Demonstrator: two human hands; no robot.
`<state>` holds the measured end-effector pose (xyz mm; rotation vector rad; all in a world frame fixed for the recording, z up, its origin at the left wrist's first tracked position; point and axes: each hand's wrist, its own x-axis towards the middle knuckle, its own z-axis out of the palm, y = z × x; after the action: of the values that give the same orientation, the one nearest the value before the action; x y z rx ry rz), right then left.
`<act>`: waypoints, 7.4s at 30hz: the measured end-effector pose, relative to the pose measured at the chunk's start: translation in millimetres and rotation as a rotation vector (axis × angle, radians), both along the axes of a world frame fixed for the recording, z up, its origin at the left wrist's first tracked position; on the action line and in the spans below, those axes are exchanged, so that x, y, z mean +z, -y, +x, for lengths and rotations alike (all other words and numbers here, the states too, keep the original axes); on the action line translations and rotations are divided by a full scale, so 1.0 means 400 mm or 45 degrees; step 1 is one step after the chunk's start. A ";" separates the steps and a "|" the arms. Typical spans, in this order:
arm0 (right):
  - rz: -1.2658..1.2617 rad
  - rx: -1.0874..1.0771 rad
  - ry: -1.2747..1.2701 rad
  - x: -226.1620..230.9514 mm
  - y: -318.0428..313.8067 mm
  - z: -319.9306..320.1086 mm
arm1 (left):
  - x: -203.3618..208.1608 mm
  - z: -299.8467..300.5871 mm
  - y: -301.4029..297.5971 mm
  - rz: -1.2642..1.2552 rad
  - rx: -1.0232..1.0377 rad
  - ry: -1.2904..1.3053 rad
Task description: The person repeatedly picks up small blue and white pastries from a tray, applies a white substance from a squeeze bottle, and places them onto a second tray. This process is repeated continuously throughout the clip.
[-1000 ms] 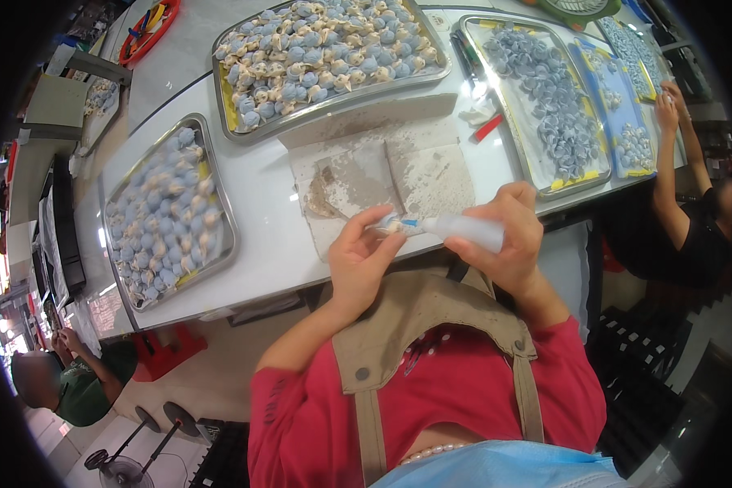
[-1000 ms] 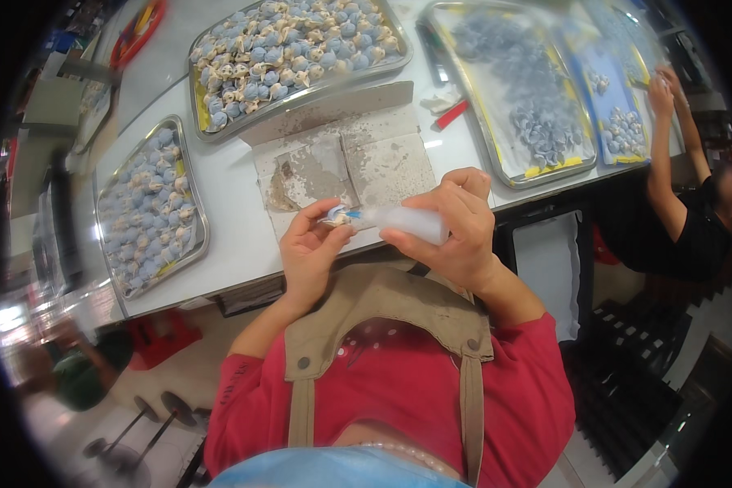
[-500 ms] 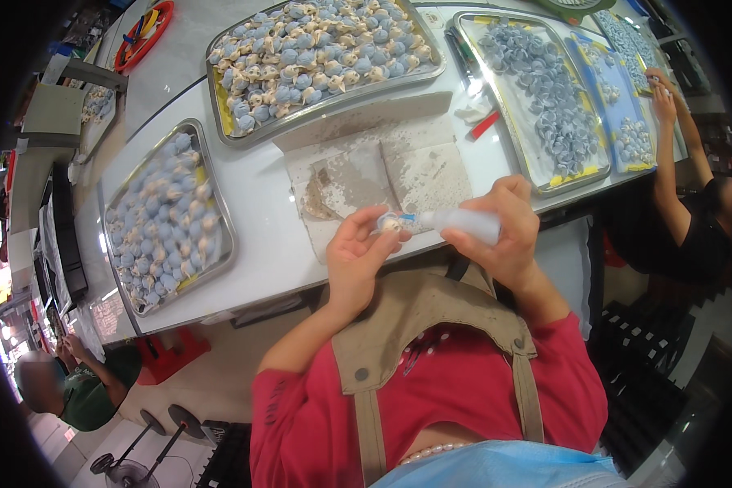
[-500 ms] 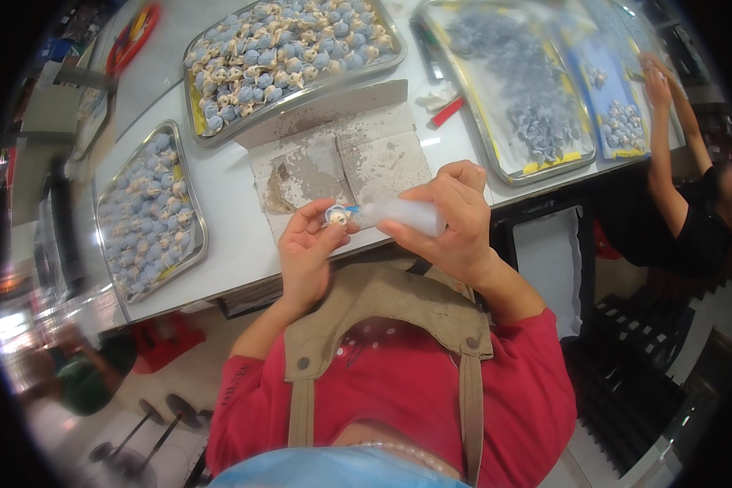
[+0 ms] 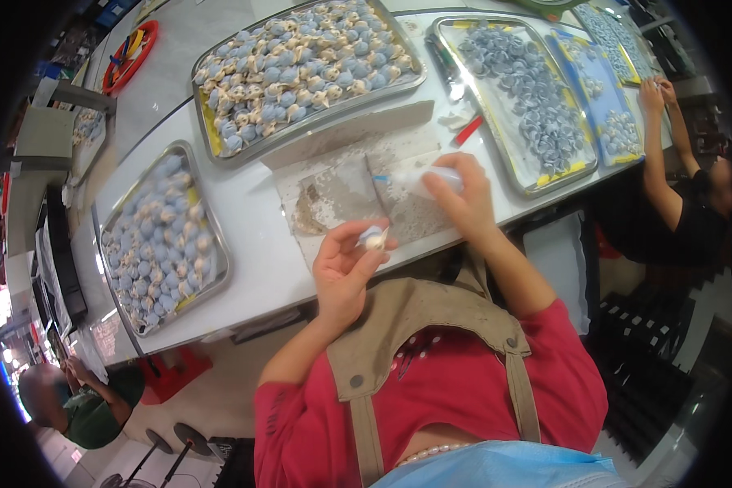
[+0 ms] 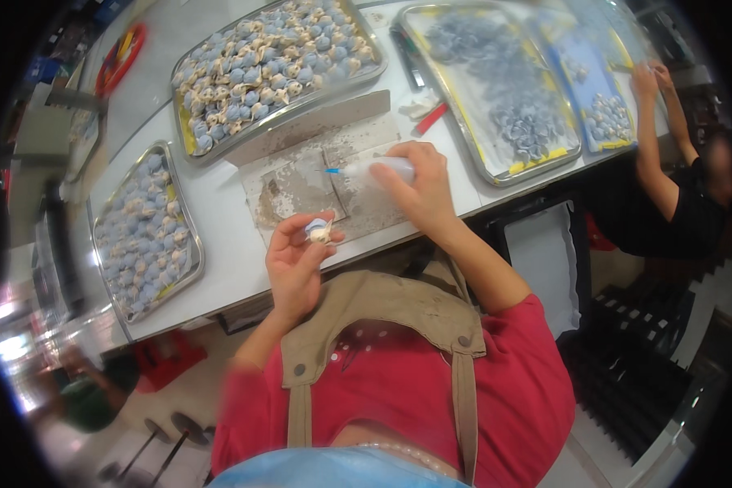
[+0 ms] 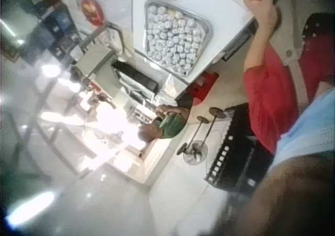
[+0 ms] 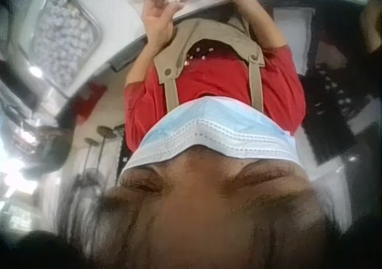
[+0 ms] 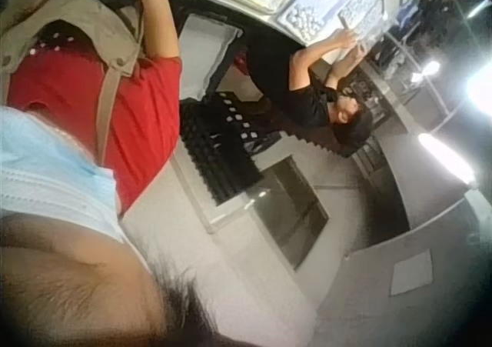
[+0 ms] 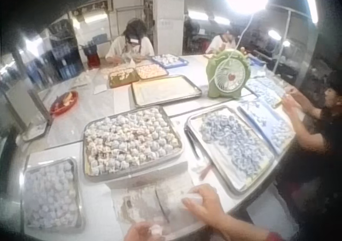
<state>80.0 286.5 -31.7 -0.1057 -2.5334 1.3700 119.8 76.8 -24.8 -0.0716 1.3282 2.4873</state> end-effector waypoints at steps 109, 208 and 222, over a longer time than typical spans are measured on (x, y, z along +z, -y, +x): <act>0.020 0.481 -0.288 0.072 0.032 -0.012 | 0.021 -0.077 0.356 -2.144 0.796 -0.795; 0.063 -0.105 -0.065 -0.026 0.004 0.007 | -0.008 0.020 0.015 -0.054 0.005 -0.410; 1.102 -0.562 -0.086 -0.003 -0.362 -0.247 | 0.006 0.002 -0.019 -0.156 -0.036 -0.070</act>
<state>-18.9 431.4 -32.8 -0.4009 -2.5879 0.0758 120.5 84.6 -22.5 -0.0123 1.4933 2.3991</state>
